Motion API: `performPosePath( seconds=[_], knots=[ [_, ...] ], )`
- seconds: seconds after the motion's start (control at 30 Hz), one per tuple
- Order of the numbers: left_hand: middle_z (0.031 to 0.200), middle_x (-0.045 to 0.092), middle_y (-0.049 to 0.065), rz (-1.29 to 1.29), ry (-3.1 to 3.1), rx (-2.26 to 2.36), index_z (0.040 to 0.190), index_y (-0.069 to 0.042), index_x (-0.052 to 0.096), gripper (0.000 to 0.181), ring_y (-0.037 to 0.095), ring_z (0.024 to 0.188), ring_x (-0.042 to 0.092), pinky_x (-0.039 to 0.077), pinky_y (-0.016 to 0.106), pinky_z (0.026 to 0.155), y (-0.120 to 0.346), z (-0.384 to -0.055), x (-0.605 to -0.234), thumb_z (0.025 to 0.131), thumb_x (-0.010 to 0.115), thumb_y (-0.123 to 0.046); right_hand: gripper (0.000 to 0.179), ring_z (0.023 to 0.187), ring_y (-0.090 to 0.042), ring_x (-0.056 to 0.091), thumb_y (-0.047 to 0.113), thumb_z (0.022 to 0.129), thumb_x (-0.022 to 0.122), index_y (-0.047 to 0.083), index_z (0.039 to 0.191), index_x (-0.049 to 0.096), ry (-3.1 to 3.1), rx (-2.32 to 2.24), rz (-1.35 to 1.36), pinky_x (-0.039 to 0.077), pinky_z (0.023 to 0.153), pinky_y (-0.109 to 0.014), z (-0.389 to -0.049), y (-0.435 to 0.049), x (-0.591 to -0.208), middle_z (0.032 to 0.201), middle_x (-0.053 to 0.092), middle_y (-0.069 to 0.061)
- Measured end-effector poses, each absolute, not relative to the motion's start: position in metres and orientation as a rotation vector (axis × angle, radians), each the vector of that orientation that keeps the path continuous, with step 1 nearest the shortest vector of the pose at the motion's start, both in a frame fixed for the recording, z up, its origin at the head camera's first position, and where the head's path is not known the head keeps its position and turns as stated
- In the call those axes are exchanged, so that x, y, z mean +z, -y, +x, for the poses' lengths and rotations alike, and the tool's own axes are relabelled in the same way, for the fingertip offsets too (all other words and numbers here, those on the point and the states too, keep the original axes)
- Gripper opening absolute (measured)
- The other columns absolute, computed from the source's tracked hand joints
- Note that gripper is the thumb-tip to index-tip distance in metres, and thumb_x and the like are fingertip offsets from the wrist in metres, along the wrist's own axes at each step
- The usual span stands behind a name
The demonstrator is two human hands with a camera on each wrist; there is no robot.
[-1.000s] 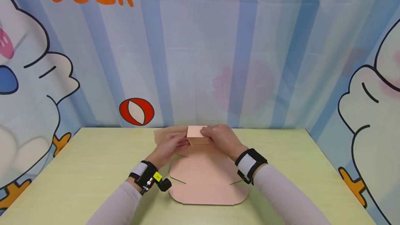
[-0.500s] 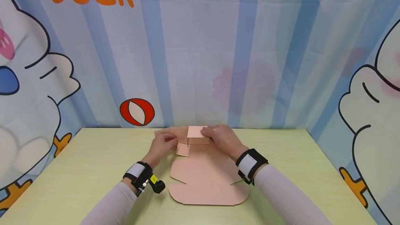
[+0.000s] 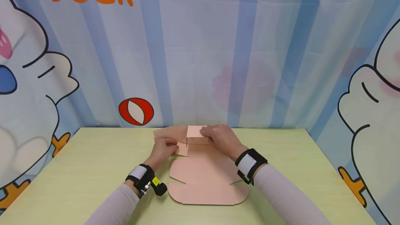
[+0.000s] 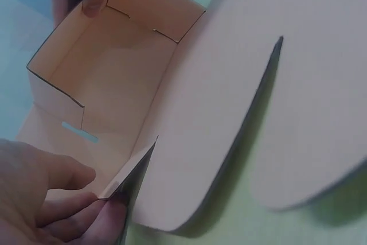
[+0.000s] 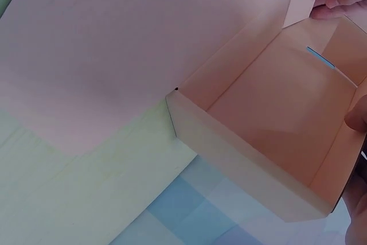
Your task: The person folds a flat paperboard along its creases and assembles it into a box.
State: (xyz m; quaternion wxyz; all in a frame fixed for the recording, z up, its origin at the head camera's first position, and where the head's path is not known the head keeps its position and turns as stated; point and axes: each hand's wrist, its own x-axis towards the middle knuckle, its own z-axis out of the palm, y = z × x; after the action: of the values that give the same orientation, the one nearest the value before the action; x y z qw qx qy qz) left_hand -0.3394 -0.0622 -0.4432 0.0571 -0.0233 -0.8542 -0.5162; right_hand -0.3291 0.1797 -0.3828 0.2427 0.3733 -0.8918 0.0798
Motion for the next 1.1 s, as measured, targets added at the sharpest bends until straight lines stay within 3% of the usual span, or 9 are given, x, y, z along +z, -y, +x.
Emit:
performPosePath(
  seconds=[0.33,0.67,1.1],
  knots=[
    [0.098,0.071,0.022,-0.088,2.540,-1.618,0.106,0.010,0.070,0.022,0.022,0.082,0.069,0.061,0.034,0.076,0.056,-0.336,-0.439,0.084,0.068,0.006,0.028,0.108,-0.021,0.071,-0.011,0.082,0.066,0.017,0.081,0.061,2.407,0.198,1.019,0.060,0.083,-0.038,-0.330,-0.179,-0.383,0.109,0.076,-0.004],
    [0.099,0.073,0.024,-0.107,2.499,-1.652,0.108,0.011,0.070,0.023,0.027,0.089,0.071,0.061,0.034,0.076,0.052,-0.335,-0.437,0.086,0.065,0.005,0.028,0.110,-0.020,0.071,-0.010,0.083,0.066,0.018,0.082,0.061,2.451,0.176,0.993,0.060,0.081,-0.037,-0.328,-0.179,-0.382,0.114,0.075,-0.004],
    [0.103,0.072,0.023,-0.125,2.472,-1.766,0.111,0.007,0.070,0.021,0.022,0.088,0.070,0.061,0.032,0.077,0.047,-0.336,-0.440,0.092,0.063,0.001,0.030,0.110,-0.018,0.070,-0.012,0.082,0.062,0.015,0.075,0.053,2.443,0.190,1.002,0.057,0.070,-0.029,-0.329,-0.178,-0.382,0.107,0.077,-0.003]
  ],
)
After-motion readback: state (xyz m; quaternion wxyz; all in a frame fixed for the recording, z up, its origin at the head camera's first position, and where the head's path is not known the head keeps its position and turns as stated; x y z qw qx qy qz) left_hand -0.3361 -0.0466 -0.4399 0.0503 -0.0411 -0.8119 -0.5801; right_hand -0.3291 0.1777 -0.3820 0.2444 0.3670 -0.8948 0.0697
